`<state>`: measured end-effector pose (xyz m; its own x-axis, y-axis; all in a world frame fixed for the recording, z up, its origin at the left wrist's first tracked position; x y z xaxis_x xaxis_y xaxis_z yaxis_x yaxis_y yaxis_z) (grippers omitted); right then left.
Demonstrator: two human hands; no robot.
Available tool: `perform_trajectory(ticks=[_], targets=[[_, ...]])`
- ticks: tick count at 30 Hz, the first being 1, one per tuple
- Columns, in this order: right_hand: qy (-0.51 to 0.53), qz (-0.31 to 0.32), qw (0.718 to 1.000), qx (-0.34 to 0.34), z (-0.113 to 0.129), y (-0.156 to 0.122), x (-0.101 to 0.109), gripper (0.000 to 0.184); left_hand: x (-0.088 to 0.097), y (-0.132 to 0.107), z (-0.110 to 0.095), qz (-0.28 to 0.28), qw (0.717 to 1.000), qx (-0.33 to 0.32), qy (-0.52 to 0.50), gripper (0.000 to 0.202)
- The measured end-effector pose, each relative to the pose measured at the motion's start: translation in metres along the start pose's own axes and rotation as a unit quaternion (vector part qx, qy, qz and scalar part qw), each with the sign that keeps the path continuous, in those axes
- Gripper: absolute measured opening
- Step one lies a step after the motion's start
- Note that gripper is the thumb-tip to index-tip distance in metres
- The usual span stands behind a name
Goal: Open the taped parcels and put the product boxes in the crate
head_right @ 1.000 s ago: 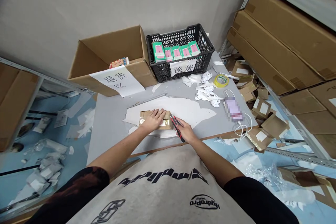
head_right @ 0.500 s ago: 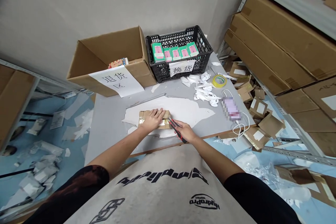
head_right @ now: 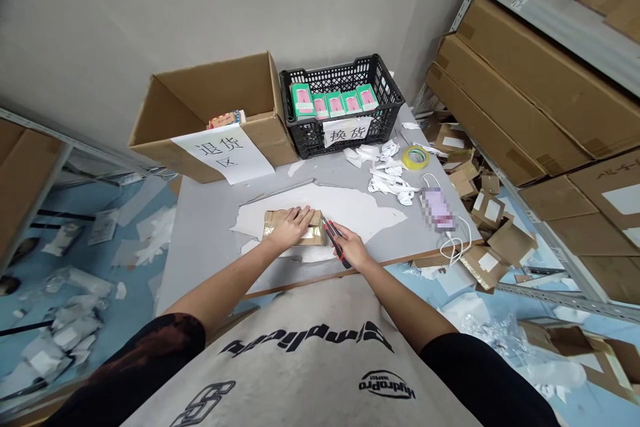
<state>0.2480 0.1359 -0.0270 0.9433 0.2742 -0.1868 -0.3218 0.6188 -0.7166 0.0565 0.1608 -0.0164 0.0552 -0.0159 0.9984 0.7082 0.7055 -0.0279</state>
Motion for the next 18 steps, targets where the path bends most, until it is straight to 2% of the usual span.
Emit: perform_trajectory(ticks=[7,12,18], targets=[[-0.004,0.008,1.000,-0.002,-0.0044,0.0050,-0.0052,0.057,0.0015,-0.0009,0.0007,0.000,1.000,0.005,-0.008,0.053],[-0.026,-0.014,1.000,0.010,-0.0085,0.0075,-0.0046,0.054,0.0048,-0.0007,0.0020,-0.007,1.000,0.010,-0.005,0.051],[-0.044,0.009,0.999,0.002,-0.0071,0.0077,-0.0071,0.055,0.0032,-0.0014,0.0037,-0.016,1.000,0.017,-0.007,0.050]])
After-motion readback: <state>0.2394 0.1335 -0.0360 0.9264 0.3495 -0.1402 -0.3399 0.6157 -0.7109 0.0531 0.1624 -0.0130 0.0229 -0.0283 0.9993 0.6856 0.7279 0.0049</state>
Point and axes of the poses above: each hand's wrist, its own y-axis towards the middle knuckle, its own x-axis out of the back of the hand, z = x × y, the point moved 6 cm from there along y, towards the middle knuckle, and after that the axes turned 14 degrees about -x, right-handed, at the moved point
